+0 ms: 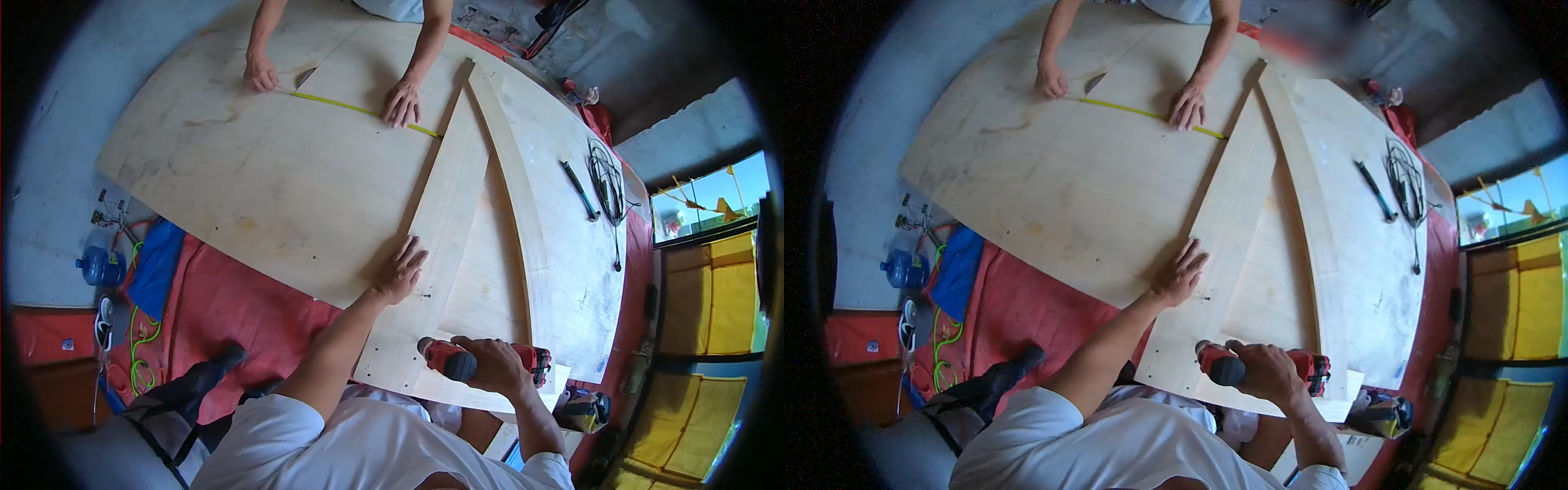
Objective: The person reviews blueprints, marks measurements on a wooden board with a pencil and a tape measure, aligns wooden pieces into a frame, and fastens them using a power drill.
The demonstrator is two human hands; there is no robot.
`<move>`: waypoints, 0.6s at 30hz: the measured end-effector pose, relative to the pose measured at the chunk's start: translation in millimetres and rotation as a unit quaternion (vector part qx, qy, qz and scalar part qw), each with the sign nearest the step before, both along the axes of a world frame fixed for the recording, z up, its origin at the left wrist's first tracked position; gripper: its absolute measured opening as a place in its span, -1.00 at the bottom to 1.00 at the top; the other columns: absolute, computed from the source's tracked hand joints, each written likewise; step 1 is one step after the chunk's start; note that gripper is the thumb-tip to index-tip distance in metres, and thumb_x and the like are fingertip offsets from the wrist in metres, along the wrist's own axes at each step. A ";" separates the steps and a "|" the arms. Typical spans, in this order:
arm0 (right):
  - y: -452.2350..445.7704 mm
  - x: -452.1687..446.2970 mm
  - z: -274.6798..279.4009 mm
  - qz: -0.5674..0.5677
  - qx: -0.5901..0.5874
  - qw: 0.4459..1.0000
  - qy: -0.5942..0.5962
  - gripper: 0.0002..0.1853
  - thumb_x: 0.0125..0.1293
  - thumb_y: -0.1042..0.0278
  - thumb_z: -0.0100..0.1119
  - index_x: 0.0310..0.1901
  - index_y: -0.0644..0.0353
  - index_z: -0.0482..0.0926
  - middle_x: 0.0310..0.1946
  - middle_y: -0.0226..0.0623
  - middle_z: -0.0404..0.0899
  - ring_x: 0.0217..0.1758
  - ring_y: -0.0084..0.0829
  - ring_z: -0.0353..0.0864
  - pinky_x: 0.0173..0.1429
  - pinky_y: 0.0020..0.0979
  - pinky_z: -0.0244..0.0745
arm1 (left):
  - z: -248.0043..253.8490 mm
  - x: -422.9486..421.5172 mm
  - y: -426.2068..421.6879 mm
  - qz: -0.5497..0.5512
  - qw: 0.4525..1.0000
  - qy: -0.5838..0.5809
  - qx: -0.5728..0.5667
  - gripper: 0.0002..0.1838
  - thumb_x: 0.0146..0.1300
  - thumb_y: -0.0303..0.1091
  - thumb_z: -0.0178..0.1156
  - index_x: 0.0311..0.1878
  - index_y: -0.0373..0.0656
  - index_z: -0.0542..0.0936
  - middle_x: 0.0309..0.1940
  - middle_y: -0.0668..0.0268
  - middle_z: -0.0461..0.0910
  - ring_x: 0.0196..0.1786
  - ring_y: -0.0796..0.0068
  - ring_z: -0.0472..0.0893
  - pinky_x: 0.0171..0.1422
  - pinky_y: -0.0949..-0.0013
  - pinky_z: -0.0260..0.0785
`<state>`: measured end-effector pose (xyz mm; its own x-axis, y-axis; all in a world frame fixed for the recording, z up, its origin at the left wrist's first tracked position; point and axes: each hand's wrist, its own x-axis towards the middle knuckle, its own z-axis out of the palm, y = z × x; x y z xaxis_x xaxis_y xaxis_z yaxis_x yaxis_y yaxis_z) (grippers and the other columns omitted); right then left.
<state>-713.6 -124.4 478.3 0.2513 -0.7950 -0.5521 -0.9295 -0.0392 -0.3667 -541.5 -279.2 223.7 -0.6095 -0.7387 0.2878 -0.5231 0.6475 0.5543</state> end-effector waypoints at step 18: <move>-7.7 -18.3 45.8 -0.228 -0.011 0.969 -0.099 -0.57 0.07 0.24 0.56 -0.03 0.21 0.68 -0.37 -0.26 0.72 -0.35 -0.48 0.68 -0.15 -0.35 0.61 | -3.0 0.9 0.7 0.016 1.000 0.007 -0.012 -0.53 0.42 -0.29 0.05 0.37 -0.16 0.42 0.50 0.05 0.18 0.58 0.10 0.08 0.62 0.14 0.02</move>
<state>-731.9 -132.1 524.1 -0.0297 -0.8589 -0.5113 -0.7634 0.3497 -0.5431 -540.6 -278.5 220.7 -0.5807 -0.7508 0.3149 -0.5364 0.6438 0.5457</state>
